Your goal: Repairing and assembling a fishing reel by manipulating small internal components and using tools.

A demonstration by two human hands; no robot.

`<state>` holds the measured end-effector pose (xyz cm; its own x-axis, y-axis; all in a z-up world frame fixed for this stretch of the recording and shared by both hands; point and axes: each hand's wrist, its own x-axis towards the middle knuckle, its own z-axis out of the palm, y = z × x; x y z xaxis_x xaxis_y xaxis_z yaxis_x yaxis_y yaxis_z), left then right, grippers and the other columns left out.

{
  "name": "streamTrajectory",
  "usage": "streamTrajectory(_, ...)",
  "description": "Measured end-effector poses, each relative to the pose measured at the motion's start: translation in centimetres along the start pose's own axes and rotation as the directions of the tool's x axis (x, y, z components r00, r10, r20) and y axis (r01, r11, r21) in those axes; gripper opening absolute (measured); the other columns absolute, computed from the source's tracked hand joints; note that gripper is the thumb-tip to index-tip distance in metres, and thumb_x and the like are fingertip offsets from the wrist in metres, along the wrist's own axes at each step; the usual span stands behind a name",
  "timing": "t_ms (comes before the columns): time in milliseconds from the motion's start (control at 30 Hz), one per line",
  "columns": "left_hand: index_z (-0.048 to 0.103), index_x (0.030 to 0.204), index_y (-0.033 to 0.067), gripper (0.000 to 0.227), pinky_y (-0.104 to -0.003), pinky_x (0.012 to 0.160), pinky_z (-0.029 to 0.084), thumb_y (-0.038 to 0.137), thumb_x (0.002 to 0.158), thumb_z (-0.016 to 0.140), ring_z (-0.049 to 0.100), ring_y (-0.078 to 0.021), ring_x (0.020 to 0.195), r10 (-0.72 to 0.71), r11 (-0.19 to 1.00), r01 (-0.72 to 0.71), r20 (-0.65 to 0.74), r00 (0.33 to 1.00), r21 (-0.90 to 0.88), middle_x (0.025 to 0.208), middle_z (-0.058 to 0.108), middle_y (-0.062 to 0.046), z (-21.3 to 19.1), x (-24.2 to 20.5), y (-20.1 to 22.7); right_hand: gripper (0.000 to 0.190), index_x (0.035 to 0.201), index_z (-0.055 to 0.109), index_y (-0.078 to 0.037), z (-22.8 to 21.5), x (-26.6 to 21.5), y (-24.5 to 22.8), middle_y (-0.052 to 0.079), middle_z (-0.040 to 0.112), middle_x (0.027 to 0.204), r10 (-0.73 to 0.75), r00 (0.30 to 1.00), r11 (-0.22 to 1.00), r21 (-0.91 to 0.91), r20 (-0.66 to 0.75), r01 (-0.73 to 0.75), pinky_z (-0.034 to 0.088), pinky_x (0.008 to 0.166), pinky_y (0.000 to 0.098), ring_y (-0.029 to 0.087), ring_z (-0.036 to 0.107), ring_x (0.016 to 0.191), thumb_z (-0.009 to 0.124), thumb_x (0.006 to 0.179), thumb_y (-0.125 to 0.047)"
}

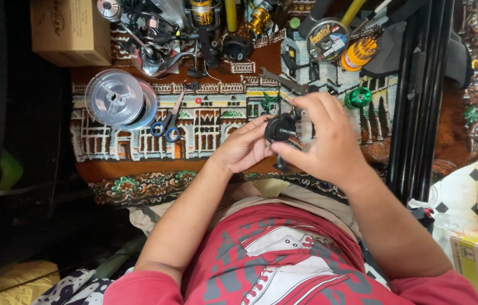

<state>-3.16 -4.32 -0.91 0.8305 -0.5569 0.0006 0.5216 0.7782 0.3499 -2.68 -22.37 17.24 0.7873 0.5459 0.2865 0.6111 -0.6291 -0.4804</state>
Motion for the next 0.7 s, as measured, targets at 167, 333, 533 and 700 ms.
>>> streamTrajectory(167,0.059,0.132,0.0078,0.027,-0.04,0.092,0.062,0.011,0.105,0.057,0.075,-0.0258,0.101,0.067,0.998,-0.067,-0.007,0.998,-0.021,0.119,0.072,-0.015,-0.2,0.2,-0.6,0.05,0.111,0.069,-0.007,4.1,-1.8,2.3,0.001,0.064,0.086,0.087,0.965,0.993,0.096,-0.248,-0.064,0.051,0.078,0.0362,0.02,0.063,0.079,0.088,0.084,-0.044)
streamTrajectory(333,0.061,0.129,0.0124,0.025,-0.033,0.093,0.059,0.013,0.104,0.059,0.072,-0.0198,0.099,0.094,0.996,-0.095,-0.024,0.995,-0.005,0.121,0.072,-0.012,0.4,0.1,-0.5,0.054,0.119,0.069,-0.004,3.6,-1.7,1.4,0.012,0.069,0.098,0.098,0.97,0.989,0.133,-0.222,-0.07,0.053,0.087,0.0445,0.032,0.067,0.09,0.092,0.079,-0.033)
streamTrajectory(533,0.06,0.132,0.0119,0.027,-0.037,0.092,0.062,0.017,0.106,0.056,0.074,-0.0226,0.104,0.078,0.997,-0.078,-0.033,0.996,0.009,0.12,0.072,-0.012,-1.0,0.0,-1.0,0.053,0.135,0.067,-0.017,1.6,-1.0,-0.2,0.018,0.049,0.147,-0.107,0.994,0.989,0.106,0.007,0.105,0.031,0.115,0.0643,0.049,0.038,0.142,0.066,0.085,0.0)
streamTrajectory(700,0.057,0.134,0.0048,0.027,-0.032,0.089,0.055,0.013,0.108,0.056,0.067,-0.0191,0.102,0.06,0.991,-0.058,0.019,0.998,-0.12,0.12,0.068,-0.012,0.6,-0.6,-0.1,0.07,0.141,0.051,-0.002,1.1,-0.9,-1.2,0.023,0.036,0.156,0.014,0.999,0.991,0.136,-0.048,-0.007,0.033,0.122,0.0539,0.043,0.036,0.146,0.077,0.077,-0.013)
